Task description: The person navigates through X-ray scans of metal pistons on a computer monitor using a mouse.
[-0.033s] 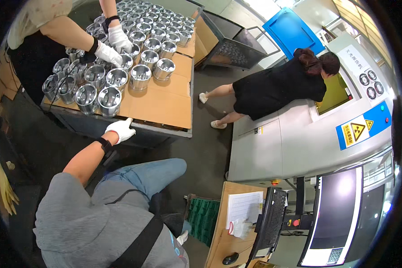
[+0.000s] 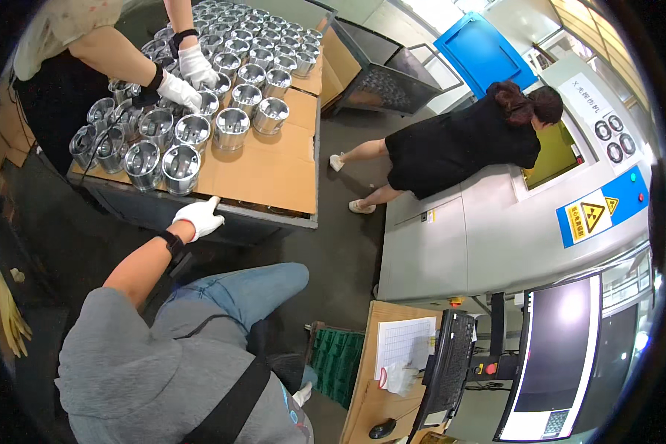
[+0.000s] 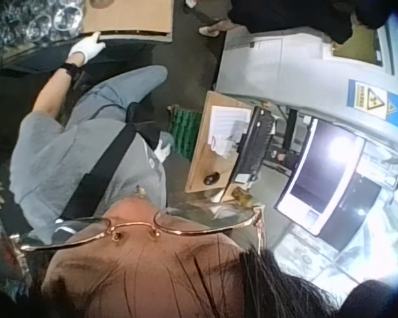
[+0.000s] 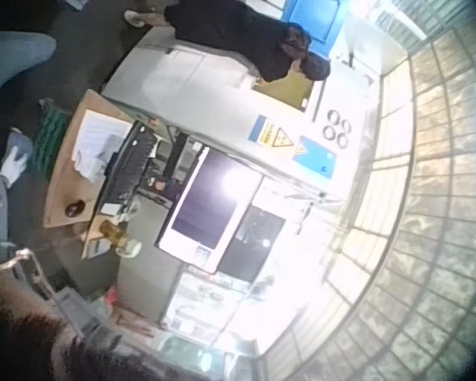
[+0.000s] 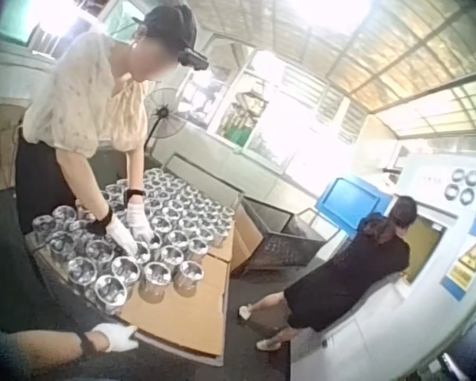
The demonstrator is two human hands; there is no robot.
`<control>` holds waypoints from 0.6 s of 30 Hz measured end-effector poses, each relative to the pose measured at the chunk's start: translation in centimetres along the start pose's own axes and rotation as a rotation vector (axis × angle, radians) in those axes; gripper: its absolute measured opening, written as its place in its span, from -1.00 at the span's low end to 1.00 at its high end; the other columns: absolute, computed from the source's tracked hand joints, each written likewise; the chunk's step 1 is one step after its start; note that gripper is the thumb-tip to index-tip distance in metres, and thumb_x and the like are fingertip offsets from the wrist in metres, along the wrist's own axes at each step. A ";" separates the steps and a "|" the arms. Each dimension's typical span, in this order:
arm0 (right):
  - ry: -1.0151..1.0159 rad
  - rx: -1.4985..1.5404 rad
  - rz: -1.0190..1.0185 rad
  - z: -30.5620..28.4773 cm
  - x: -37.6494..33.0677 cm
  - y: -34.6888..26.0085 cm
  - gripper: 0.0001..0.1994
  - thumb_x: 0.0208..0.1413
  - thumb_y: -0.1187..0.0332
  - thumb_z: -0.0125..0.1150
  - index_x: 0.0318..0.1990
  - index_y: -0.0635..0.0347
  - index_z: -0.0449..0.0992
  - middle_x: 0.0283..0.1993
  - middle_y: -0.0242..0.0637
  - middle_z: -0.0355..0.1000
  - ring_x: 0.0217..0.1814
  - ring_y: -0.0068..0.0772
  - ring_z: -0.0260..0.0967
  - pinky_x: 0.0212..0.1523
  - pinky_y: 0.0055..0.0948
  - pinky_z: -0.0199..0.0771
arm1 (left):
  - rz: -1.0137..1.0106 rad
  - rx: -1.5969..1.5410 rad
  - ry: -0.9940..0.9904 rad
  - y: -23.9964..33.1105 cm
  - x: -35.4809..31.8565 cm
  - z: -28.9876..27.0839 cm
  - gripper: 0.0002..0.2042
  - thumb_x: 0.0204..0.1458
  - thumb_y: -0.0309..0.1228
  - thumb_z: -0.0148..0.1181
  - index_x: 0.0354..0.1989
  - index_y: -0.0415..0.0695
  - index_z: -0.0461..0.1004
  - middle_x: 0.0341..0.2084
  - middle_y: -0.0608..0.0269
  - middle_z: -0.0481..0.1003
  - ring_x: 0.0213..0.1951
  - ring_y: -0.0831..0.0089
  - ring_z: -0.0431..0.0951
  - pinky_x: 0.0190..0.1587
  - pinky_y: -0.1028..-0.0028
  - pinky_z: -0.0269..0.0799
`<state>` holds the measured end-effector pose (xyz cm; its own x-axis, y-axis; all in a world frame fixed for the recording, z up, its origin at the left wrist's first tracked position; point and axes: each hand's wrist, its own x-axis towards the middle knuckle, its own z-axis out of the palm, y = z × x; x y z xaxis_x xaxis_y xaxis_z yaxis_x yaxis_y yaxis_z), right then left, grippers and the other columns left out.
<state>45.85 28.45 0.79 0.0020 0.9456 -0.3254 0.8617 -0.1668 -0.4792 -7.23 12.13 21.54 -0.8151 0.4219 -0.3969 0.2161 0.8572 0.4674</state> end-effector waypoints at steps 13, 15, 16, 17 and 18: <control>0.019 -0.029 0.017 -0.4 -0.6 -1.8 -0.29 0.13 -0.03 0.16 0.32 0.23 0.18 0.35 0.12 0.10 0.42 0.10 0.01 0.35 -0.09 0.11 | 0.035 0.017 0.017 -2.0 1.2 -0.3 -0.45 0.06 -0.21 0.01 0.26 -0.11 0.23 -0.02 -0.13 0.49 0.02 -0.03 0.49 0.07 0.18 0.38; 0.039 -0.010 0.025 -0.3 -0.6 -1.6 -0.29 0.13 -0.02 0.16 0.32 0.23 0.18 0.35 0.12 0.11 0.42 0.10 0.00 0.35 -0.09 0.10 | 0.003 0.003 -0.034 -1.8 2.1 -0.1 -0.44 0.04 -0.22 0.02 0.26 -0.14 0.22 -0.05 -0.17 0.50 -0.01 -0.04 0.50 0.05 0.17 0.39; 0.045 -0.004 0.032 -0.2 -0.7 -1.5 -0.29 0.13 -0.02 0.16 0.32 0.23 0.18 0.35 0.12 0.11 0.42 0.10 0.00 0.35 -0.09 0.10 | -0.029 -0.009 -0.088 -1.7 2.5 -0.1 -0.42 0.03 -0.23 0.03 0.25 -0.17 0.21 -0.08 -0.22 0.50 -0.04 -0.05 0.51 0.02 0.16 0.39; 0.034 -0.011 0.015 -0.2 -0.8 -1.3 -0.29 0.13 -0.02 0.16 0.32 0.23 0.18 0.36 0.11 0.10 0.43 0.09 -0.01 0.35 -0.10 0.10 | -0.009 0.018 -0.059 -1.6 1.9 0.1 -0.39 0.02 -0.23 0.02 0.28 -0.19 0.16 -0.09 -0.24 0.50 -0.04 -0.06 0.51 0.03 0.17 0.39; 0.023 -0.019 -0.004 -0.2 -0.8 -1.2 -0.29 0.13 -0.02 0.17 0.32 0.22 0.18 0.36 0.11 0.10 0.43 0.09 -0.01 0.35 -0.10 0.10 | 0.005 0.055 -0.024 -1.8 2.1 0.6 -0.38 0.02 -0.24 0.00 0.30 -0.15 0.13 -0.10 -0.23 0.50 -0.04 -0.06 0.51 0.02 0.17 0.39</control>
<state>44.93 27.94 1.83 0.0103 0.9525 -0.3043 0.8713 -0.1579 -0.4647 -9.01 11.62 19.33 -0.8012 0.4329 -0.4132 0.2502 0.8695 0.4260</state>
